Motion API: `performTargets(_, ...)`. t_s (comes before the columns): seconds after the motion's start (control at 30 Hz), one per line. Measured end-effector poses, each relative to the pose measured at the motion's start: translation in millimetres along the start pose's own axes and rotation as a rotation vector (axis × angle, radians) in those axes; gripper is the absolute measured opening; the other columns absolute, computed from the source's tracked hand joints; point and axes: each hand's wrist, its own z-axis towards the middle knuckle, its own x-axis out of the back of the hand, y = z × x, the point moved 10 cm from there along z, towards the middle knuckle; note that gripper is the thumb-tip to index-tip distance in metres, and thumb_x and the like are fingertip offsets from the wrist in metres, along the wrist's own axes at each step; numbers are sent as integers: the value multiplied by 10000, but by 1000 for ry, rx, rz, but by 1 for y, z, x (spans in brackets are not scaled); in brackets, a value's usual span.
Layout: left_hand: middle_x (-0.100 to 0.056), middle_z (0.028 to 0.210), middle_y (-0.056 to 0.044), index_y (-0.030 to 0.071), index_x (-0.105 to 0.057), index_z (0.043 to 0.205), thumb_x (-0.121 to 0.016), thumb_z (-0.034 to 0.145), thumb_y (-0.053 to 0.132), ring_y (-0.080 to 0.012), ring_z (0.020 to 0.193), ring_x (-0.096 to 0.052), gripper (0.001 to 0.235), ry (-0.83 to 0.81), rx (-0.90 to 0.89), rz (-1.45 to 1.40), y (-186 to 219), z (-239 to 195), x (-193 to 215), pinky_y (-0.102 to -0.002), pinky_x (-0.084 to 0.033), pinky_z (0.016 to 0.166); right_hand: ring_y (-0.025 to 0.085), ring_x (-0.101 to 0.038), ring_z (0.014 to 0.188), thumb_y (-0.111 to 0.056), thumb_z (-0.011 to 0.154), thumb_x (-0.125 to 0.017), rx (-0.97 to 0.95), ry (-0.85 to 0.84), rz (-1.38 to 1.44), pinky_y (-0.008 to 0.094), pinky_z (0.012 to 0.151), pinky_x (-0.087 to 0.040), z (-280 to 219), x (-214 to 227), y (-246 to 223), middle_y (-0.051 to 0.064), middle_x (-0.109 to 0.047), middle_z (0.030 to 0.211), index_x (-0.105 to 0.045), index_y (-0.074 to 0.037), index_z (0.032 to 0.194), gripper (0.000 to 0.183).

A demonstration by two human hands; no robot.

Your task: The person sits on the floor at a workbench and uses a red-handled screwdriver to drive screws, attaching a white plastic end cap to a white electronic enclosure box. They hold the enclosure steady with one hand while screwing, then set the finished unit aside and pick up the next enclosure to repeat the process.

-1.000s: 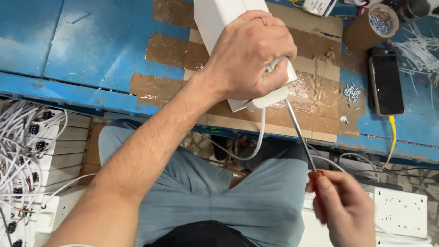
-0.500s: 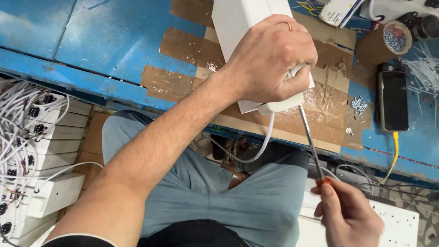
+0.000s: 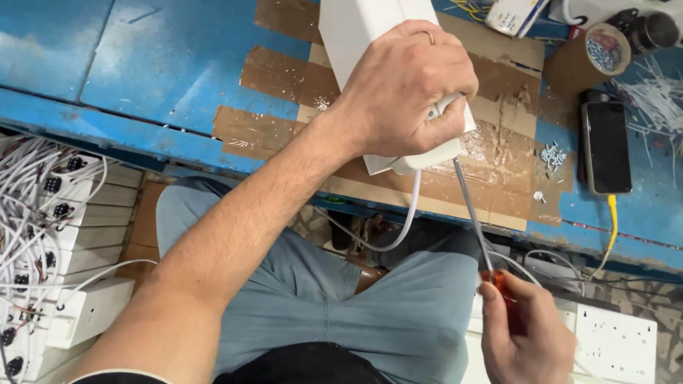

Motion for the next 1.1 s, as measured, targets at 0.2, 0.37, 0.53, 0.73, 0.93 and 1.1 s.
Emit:
performTargets(0.2,-708,880,-39,118,-700,854,-649,848,198,-246,969,-698,96,-42,31,-20,-4,2,-3,-458,-482,1038,170,-524,519,-109,1069,-685,-979,-650,2044,271,421,-474,-18,-71,46,204,-629,884,-569,132,1207,301)
performTargets(0.37,-725,939,-20,128,-706,897,-597,859,153,-237,1013,-700,118,-38,-1,-17,-1,-4,2,-452,-473,1079,93,-619,729,-52,950,-665,-390,-174,621,229,625,-526,-4,-18,63,74,-651,898,-589,53,1128,220)
performTargets(0.53,-726,928,-22,115,-707,888,-593,857,155,-244,994,-695,125,-52,35,-41,-3,1,-2,-442,-476,1074,94,-530,497,-112,986,-579,-551,-181,537,220,420,-427,-4,-17,68,89,-715,826,-657,33,1127,217)
performTargets(0.73,-712,894,-18,122,-717,892,-594,898,171,-235,969,-699,133,-70,33,4,-5,0,-2,-437,-473,1062,101,-560,474,-220,1055,-595,-763,-466,1685,207,360,-442,-16,-60,43,162,-725,889,-648,80,1210,341)
performTargets(0.93,-702,890,-18,126,-718,905,-557,880,138,-234,1005,-703,163,-66,38,-5,-3,-1,-1,-432,-472,1074,78,-562,610,-312,1094,-541,-27,-102,242,213,462,-461,7,-5,17,76,-677,851,-609,48,1142,370)
performTargets(1.1,-705,882,-24,122,-710,881,-581,895,171,-228,975,-703,139,-88,47,12,-4,0,-4,-440,-472,1063,132,-521,494,-220,1143,-621,-739,-606,1813,251,401,-425,-19,-74,54,143,-647,811,-604,130,1207,356)
